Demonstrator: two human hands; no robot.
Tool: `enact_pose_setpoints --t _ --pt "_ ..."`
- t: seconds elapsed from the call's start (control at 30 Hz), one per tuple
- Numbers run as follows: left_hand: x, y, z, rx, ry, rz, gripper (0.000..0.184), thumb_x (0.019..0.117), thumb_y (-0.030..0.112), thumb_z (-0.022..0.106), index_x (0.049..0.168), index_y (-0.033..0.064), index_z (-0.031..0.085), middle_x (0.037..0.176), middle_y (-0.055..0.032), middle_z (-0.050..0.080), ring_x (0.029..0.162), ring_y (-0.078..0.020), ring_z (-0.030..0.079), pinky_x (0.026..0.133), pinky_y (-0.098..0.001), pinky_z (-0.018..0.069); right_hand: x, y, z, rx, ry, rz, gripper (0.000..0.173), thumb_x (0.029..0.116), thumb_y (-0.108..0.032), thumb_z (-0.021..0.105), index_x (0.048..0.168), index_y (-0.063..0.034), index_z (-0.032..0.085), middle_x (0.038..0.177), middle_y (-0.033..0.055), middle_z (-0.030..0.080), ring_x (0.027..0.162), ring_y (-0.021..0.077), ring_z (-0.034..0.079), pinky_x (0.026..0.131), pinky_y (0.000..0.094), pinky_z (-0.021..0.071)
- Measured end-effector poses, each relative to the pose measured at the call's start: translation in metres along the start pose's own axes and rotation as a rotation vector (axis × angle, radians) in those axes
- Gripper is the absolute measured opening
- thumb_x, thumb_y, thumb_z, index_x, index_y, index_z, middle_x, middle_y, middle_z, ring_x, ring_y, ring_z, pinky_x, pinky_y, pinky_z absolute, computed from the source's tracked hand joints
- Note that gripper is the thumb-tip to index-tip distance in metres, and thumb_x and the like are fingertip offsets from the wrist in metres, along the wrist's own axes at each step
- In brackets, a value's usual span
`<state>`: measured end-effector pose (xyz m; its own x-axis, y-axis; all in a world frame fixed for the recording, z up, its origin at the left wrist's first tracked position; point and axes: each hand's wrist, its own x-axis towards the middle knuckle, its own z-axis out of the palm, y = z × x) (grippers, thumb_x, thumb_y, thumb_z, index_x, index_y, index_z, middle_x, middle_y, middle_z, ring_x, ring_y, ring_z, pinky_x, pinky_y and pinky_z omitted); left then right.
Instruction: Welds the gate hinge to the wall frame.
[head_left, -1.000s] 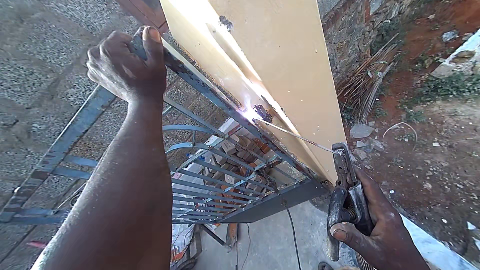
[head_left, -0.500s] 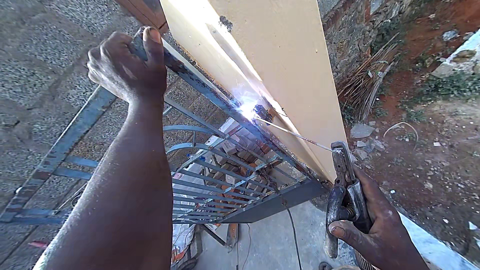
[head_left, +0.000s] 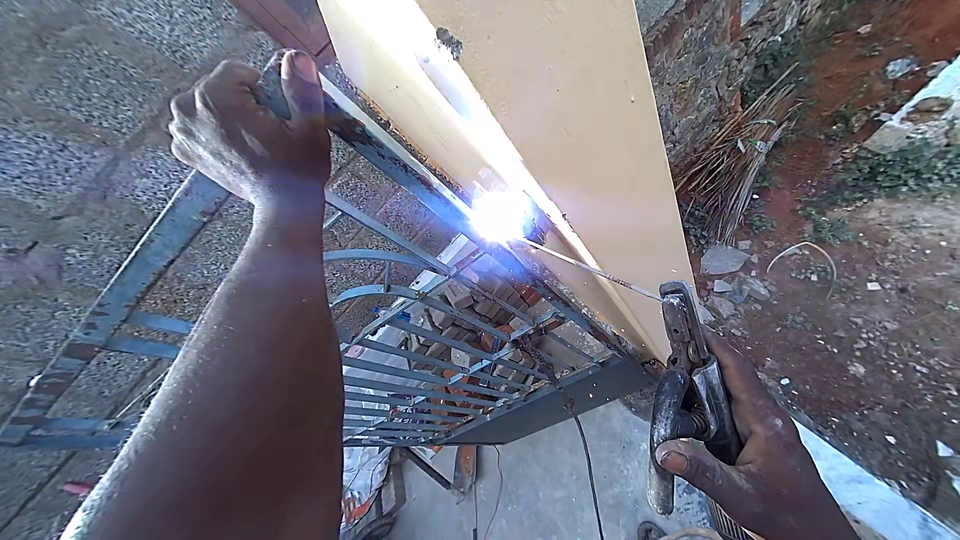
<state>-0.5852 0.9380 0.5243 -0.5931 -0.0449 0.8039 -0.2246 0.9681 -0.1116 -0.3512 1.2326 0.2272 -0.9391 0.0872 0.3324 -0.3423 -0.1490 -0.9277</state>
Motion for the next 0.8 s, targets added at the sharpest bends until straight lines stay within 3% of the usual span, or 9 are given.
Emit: enact_pose_setpoints --t 0.13,0.3,0.4,0.5,0.6,0.8 --pt "0.001 0.000 0.001 0.016 0.001 -0.010 0.083 0.0937 0.078 0.030 0.113 0.0064 0.067 0.117 -0.0237 0.070 0.119 -0.0430 0.063 0.096 -0.0661 0.0427 0.001 0.000 0.000 -0.007 -0.005 0.003 0.102 0.0787 -0.067 0.075 0.155 -0.0105 0.037 0.119 -0.0031 0.065 0.098 0.0005 0.065 0.081 0.0198 0.0586" --pt "0.000 -0.001 0.002 0.000 0.001 -0.038 0.083 0.0938 0.077 0.035 0.127 0.0077 0.066 0.129 -0.0242 0.066 0.129 -0.0432 0.058 0.106 -0.0646 0.0382 0.002 0.001 0.002 0.027 -0.001 0.018 0.101 0.0782 -0.066 0.076 0.156 -0.0139 0.037 0.118 -0.0023 0.065 0.096 0.0019 0.065 0.079 0.0207 0.0593" --pt "0.005 -0.007 0.010 0.015 0.046 -0.063 0.082 0.0912 0.080 0.036 0.125 0.0121 0.068 0.128 -0.0203 0.068 0.127 -0.0391 0.060 0.105 -0.0619 0.0406 0.003 0.000 0.001 0.019 0.001 0.023 0.101 0.0784 -0.066 0.076 0.156 -0.0137 0.037 0.118 -0.0035 0.066 0.097 0.0003 0.065 0.080 0.0192 0.0585" --pt "0.002 -0.005 0.008 -0.009 0.033 -0.077 0.084 0.0919 0.080 0.038 0.129 0.0101 0.067 0.134 -0.0226 0.065 0.132 -0.0411 0.056 0.110 -0.0622 0.0361 0.004 0.001 0.002 0.029 -0.001 0.013 0.101 0.0785 -0.065 0.076 0.156 -0.0138 0.037 0.119 -0.0050 0.066 0.097 0.0007 0.065 0.080 0.0191 0.0587" --pt "0.003 0.000 -0.001 0.026 -0.045 -0.055 0.086 0.0926 0.079 0.032 0.123 0.0071 0.066 0.129 -0.0238 0.066 0.128 -0.0429 0.059 0.104 -0.0656 0.0397 0.003 0.001 0.002 0.026 -0.002 0.018 0.101 0.0783 -0.066 0.076 0.157 -0.0162 0.037 0.121 -0.0047 0.065 0.099 0.0009 0.065 0.081 0.0196 0.0586" --pt "0.001 0.002 -0.001 0.039 -0.021 -0.027 0.083 0.0938 0.077 0.030 0.116 0.0065 0.067 0.122 -0.0238 0.069 0.123 -0.0436 0.061 0.099 -0.0664 0.0414 0.003 0.001 0.003 0.017 -0.002 0.015 0.102 0.0781 -0.066 0.076 0.156 -0.0137 0.037 0.122 -0.0031 0.064 0.099 0.0005 0.065 0.082 0.0196 0.0585"
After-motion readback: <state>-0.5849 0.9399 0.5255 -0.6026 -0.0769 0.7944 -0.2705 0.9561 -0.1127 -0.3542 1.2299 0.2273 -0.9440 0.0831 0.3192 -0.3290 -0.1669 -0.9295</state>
